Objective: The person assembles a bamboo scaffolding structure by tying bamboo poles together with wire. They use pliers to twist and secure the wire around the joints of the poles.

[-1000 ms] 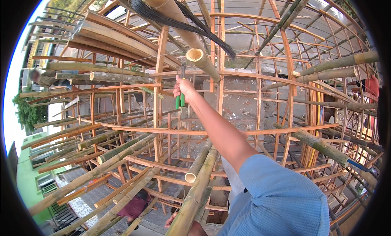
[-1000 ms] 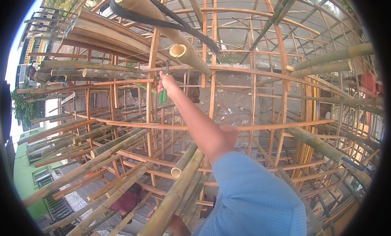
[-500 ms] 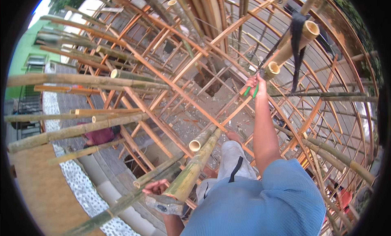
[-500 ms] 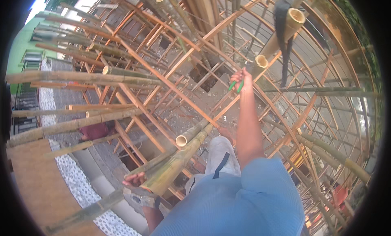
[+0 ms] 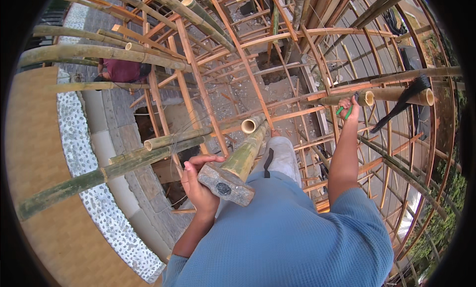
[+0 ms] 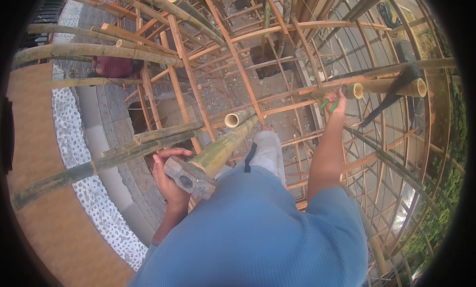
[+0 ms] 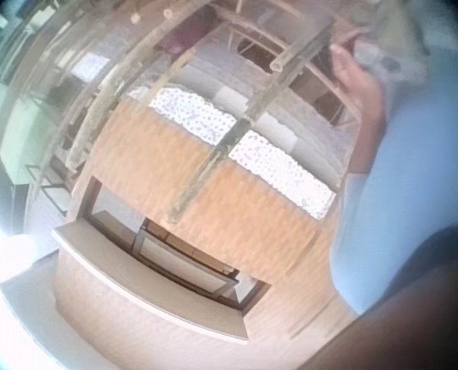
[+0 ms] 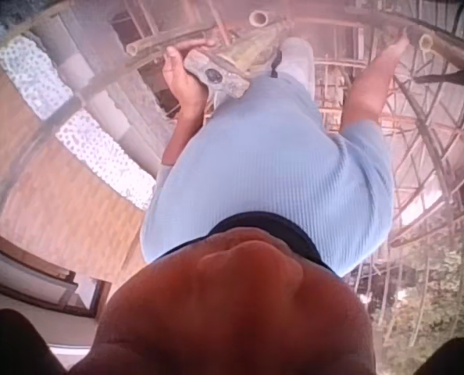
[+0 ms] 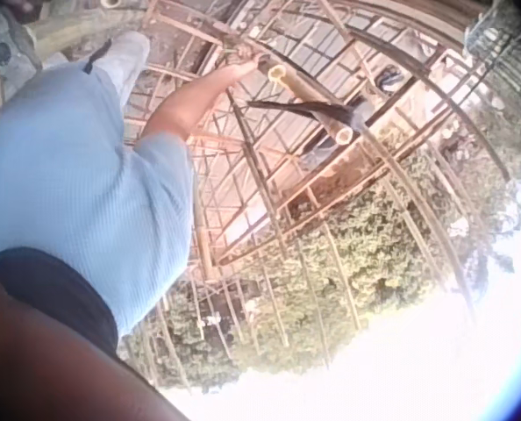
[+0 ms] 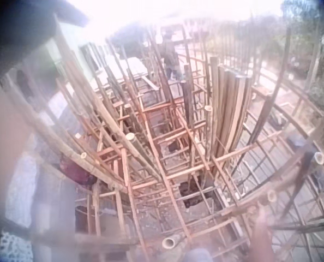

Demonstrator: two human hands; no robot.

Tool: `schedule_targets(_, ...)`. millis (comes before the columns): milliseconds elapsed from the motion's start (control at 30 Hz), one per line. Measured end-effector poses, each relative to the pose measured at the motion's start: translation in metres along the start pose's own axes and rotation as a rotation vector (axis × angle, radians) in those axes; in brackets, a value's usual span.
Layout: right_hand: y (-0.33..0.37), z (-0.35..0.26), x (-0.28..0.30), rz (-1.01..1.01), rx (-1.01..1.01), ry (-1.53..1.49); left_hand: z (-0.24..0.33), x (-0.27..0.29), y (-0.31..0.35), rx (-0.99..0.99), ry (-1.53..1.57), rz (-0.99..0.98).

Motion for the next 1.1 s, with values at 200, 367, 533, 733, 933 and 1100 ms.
schedule_targets(200,0.02,0.037,-0.049,0.102,0.103,-0.128,-0.034,-0.002,0.007,-0.017,0.049,0.008)
schedule_targets(367,-0.016,-0.004,-0.141,0.354,0.395,-0.568,-0.026,-0.009,0.002,-0.057,-0.198,-0.128)
schedule_targets(533,0.033,0.01,-0.157,0.324,0.254,-0.347,-0.035,0.001,0.006,-0.04,-0.065,-0.126)
schedule_targets(733,0.009,0.019,-0.165,0.467,0.316,-0.41,-0.025,-0.005,0.001,-0.14,-0.216,-0.141)
schedule_targets(933,0.251,0.133,-0.387,-0.444,-0.058,0.06,-0.032,-0.013,0.0,-0.193,-0.168,-0.096)
schedule_targets(1100,0.266,0.171,-0.389,-0.646,0.0,0.738,-0.02,-0.01,-0.008,-0.092,-0.037,-0.272)
Point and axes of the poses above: each hand's wrist, its own y-axis away from the middle knuckle, its own x-axis out of the back of the hand, z = x × y, the point moved 1 cm from there along -y, towards the middle knuckle, and after that the axes turned 15 degrees about x, right-handed, at the moved point
